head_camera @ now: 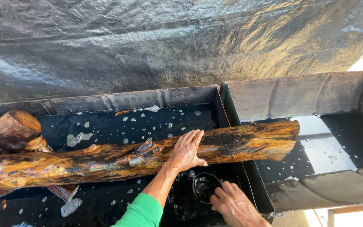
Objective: The person pours a dark liquid from a tin can onto two large wooden logs resting in a water-filled trough and rubs the liquid into the wood with their hands. The person moves along the length of the logs, repeatedly scooping liquid and spreading it over the surface.
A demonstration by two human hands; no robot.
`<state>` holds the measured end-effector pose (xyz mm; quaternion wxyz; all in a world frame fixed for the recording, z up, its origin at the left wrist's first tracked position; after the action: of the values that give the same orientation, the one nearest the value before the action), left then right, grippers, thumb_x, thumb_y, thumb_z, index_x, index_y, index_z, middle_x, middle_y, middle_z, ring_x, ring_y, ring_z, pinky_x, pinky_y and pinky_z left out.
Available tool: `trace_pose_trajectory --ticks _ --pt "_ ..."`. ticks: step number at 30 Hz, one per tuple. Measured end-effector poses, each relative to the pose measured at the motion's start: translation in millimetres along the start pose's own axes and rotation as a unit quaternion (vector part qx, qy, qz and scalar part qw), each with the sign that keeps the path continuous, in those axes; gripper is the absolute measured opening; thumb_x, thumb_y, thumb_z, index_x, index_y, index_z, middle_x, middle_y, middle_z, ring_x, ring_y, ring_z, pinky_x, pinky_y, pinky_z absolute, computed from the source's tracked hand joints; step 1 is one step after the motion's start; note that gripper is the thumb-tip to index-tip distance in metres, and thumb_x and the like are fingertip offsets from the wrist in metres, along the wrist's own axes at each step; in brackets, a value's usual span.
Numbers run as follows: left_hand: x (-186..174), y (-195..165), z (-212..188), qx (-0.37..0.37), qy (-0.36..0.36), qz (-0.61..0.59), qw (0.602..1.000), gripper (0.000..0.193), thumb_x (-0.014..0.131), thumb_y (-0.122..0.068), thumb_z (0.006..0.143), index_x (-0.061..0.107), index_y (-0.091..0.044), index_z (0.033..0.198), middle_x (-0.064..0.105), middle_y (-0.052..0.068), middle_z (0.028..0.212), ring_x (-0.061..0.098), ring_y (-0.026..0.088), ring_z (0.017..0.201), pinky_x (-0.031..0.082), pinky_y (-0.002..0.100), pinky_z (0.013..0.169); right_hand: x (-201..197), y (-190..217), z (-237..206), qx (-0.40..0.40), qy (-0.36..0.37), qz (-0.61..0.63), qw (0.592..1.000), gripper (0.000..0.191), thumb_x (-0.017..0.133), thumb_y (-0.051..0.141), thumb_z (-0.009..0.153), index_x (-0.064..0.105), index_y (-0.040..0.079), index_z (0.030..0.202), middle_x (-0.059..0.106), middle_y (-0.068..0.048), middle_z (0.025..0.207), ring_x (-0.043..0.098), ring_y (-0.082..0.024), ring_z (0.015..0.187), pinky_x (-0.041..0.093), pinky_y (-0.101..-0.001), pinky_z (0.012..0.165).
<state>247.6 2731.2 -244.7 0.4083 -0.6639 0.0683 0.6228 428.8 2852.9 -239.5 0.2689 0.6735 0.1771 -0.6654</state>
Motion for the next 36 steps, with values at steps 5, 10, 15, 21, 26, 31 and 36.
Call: trace_pose_trajectory --ticks 5,10,15,21,26,31,36 --pt "4.3 3.8 -3.0 0.001 -0.008 -0.005 1.000 0.134 0.096 -0.051 0.055 0.024 -0.008 0.159 0.031 0.015 0.164 0.027 0.033 0.151 0.022 0.045 0.124 -34.9 -12.9 -23.9 0.057 0.087 -0.044 0.994 0.028 0.069 0.034 0.094 0.069 0.007 0.102 0.062 -0.009 0.099 0.054 -0.026 0.095 0.049 -0.0416 0.083" --pt "7.5 9.5 -4.9 0.002 -0.012 -0.003 1.000 0.134 0.095 -0.053 0.055 0.024 -0.008 0.159 0.030 0.014 0.164 0.026 0.033 0.151 0.021 0.045 0.125 -85.2 -26.1 -36.5 0.070 0.089 -0.125 0.986 0.023 0.066 0.030 0.092 0.069 0.010 0.103 0.062 -0.008 0.097 0.053 -0.026 0.094 0.049 -0.0420 0.081" --pt "5.6 14.2 -9.3 0.010 -0.017 0.013 1.000 0.133 0.094 -0.054 0.058 0.024 -0.006 0.159 0.031 0.016 0.163 0.028 0.034 0.151 0.022 0.045 0.125 -124.6 -47.0 -35.9 0.050 0.148 -0.184 0.970 0.017 0.062 0.027 0.093 0.066 0.012 0.099 0.061 -0.006 0.097 0.052 -0.026 0.096 0.049 -0.0408 0.085" --pt "-5.2 2.3 -9.4 -0.003 -0.003 0.032 0.999 0.135 0.093 -0.058 0.058 0.021 -0.002 0.158 0.027 0.020 0.164 0.022 0.037 0.152 0.016 0.055 0.124 -141.8 -83.8 -43.9 0.150 0.161 -0.163 0.962 0.030 0.060 0.050 0.095 0.064 0.021 0.092 0.061 0.004 0.094 0.055 -0.018 0.098 0.050 -0.0373 0.092" --pt "-5.8 -39.8 6.0 0.018 -0.003 0.098 0.995 0.136 0.092 -0.060 0.058 0.020 0.001 0.156 0.021 0.026 0.163 0.018 0.040 0.151 0.006 0.070 0.119 -148.5 -92.1 -32.1 0.139 0.148 -0.166 0.965 0.032 0.062 0.051 0.092 0.065 0.019 0.095 0.064 0.004 0.097 0.057 -0.020 0.102 0.050 -0.0404 0.094" --pt "11.2 -54.6 16.4 0.035 -0.040 0.074 0.996 0.128 0.090 -0.054 0.063 0.025 0.001 0.158 0.029 0.024 0.163 0.023 0.039 0.152 0.012 0.066 0.122 -161.3 -78.1 -8.9 0.179 0.232 -0.165 0.942 0.033 0.061 0.048 0.088 0.065 0.019 0.105 0.064 0.001 0.105 0.055 -0.021 0.105 0.049 -0.0399 0.097" --pt "16.6 -44.3 18.8 0.053 -0.141 0.173 0.973 0.108 0.086 -0.040 0.077 0.029 -0.001 0.161 0.035 0.018 0.162 0.029 0.033 0.151 0.015 0.057 0.123 -173.1 -60.6 17.5 0.202 0.255 -0.160 0.932 0.036 0.061 0.049 0.089 0.066 0.019 0.108 0.065 0.000 0.108 0.055 -0.022 0.111 0.050 -0.0410 0.099"
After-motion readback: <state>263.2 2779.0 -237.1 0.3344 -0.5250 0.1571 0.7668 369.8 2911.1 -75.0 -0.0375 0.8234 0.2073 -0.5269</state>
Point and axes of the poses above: each hand's wrist, its own z-axis towards the middle knuckle, its own x-axis out of the palm, y = z × x, the point moved 5 cm from there along z, towards the middle knuckle
